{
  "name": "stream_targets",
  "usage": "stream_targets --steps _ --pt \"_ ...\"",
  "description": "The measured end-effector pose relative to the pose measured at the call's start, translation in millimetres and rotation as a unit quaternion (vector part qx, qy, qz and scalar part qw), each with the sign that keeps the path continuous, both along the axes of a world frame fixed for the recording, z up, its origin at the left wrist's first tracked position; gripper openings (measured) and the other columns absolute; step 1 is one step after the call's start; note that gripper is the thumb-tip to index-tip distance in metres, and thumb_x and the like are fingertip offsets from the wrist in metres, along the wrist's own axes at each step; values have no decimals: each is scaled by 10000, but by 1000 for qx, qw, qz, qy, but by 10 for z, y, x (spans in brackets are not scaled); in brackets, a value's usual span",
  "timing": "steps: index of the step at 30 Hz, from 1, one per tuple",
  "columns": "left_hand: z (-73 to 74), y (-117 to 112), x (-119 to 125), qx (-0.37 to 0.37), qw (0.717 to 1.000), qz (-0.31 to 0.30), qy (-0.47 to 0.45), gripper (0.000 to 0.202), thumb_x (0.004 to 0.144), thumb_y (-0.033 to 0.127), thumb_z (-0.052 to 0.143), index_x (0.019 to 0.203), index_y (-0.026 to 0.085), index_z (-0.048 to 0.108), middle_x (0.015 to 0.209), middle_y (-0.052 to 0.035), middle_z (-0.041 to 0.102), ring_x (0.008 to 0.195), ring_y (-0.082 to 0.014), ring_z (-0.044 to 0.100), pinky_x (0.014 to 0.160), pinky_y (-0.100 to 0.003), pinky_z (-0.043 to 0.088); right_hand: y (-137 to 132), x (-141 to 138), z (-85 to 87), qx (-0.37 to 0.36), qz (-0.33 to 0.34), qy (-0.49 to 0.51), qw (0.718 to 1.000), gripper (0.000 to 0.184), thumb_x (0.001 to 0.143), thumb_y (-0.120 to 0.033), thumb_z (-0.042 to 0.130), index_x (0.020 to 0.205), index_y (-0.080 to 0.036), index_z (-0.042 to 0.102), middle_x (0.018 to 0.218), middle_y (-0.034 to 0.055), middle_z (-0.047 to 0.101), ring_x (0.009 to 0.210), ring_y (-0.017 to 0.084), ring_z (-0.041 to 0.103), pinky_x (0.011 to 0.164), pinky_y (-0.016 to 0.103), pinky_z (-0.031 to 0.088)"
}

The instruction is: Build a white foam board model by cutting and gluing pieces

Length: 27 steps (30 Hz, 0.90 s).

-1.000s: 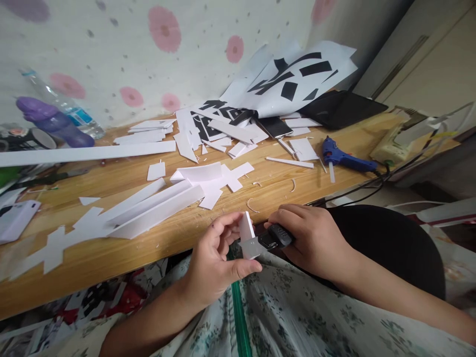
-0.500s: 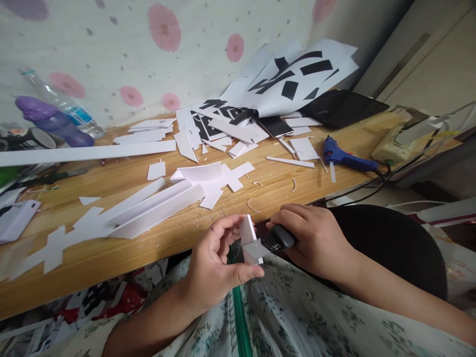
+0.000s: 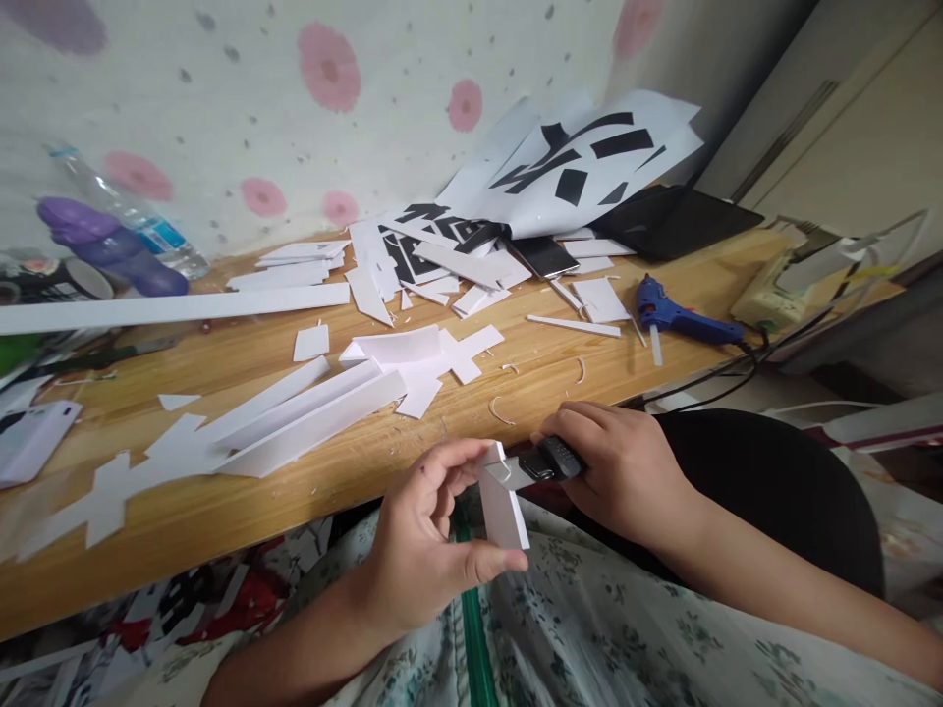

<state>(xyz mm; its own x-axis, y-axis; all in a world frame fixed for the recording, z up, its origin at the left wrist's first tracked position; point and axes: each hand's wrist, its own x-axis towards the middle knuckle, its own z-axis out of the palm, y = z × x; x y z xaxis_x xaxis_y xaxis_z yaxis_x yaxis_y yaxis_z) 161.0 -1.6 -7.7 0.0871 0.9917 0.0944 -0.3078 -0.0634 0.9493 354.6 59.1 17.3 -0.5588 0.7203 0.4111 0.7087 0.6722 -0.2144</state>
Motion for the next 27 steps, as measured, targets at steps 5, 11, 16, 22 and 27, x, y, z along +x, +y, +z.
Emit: stream_targets --steps 5,11,16,22,27 --pt "-12 -34 -12 13 1000 -20 0 666 539 122 868 1129 301 617 1116 2 663 1061 -139 620 939 -172 455 32 15 -45 -34 -33 -4 999 110 707 -152 505 758 -160 602 672 38 628 604 181 591 522 268 326" --pt "1 -6 -29 16 994 -105 -37 608 650 290 817 1201 314 563 1218 -20 635 1202 -168 535 1053 -248 372 90 5 -40 -225 -97 100 964 153 787 -258 520 651 -190 497 609 0 534 550 127 474 525 256 312" --pt "-68 51 27 45 989 -121 -77 566 747 405 720 1259 349 486 1413 -29 478 1353 -226 356 1138 -387 266 18 -87 12 -483 35 333 809 316 834 -457 555 709 -167 546 567 -27 469 520 102 436 493 246 329" --pt "-54 94 120 38 986 -148 -70 528 783 384 685 1241 448 431 1503 -7 281 974 -167 613 871 -352 511 -78 -261 27 -594 108 454 655 276 753 -408 686 748 -150 587 637 -24 528 519 67 418 489 219 327" --pt "-55 129 81 10 988 -148 -40 703 704 392 754 1303 419 385 1370 -24 431 992 -159 587 952 -342 451 -51 -262 22 -588 26 507 630 262 683 -347 737 713 -158 557 564 -51 486 487 64 405 475 219 311"
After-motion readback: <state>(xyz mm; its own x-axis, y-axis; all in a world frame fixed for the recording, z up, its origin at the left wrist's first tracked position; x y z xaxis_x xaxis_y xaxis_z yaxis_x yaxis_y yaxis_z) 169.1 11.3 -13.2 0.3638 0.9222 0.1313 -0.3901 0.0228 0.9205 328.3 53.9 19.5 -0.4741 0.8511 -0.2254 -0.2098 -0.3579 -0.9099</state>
